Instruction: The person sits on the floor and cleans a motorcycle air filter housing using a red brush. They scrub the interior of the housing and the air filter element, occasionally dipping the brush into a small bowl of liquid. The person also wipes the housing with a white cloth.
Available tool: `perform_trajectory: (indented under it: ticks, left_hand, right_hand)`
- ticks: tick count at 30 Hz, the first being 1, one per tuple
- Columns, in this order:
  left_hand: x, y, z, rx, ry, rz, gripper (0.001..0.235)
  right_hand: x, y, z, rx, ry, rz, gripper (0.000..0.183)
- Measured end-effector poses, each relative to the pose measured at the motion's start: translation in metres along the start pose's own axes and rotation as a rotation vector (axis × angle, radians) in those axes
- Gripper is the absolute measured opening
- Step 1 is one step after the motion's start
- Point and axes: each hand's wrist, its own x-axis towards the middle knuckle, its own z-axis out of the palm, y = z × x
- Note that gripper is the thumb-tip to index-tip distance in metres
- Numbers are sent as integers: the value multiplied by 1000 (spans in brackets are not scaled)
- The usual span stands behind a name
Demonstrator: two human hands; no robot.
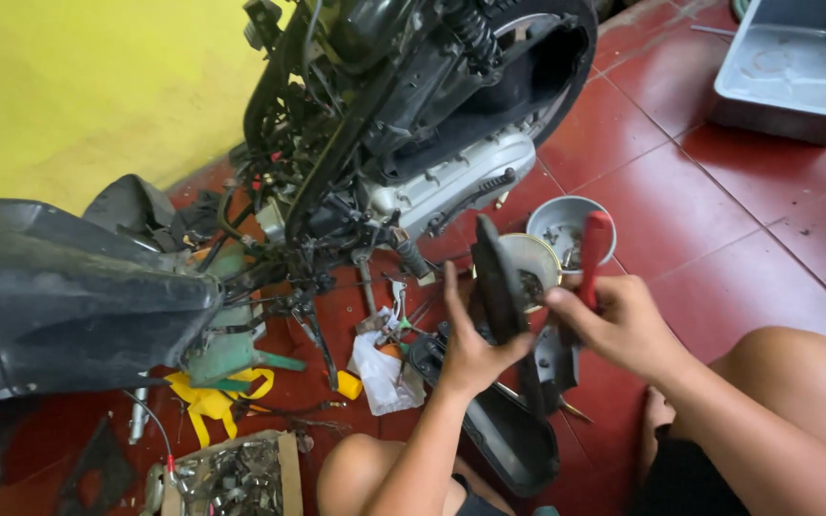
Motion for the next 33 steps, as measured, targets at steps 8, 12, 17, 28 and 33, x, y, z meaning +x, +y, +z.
perform_trajectory:
  ticks: [8,12,17,28,33]
  left_hand:
    - [4,-44,-28,-598,382,-487,95]
    - [15,22,-17,-763,644,-725,104]
    - [-18,-111,-41,-661,23,-344,95]
    - [-18,-72,-33,-557,-90,-277,64]
    - [-2,16,-19,-182,-243,199,110]
  right_hand:
    - [12,40,-19,-51,19,101,45]
    - [14,20,-11,-283,-78,319,65]
    - [-1,1,3,-146,25,-112,32]
    - [-13,-11,12,-77,-299,-458,25]
    - [-3,29,10,211,-60,-33,25]
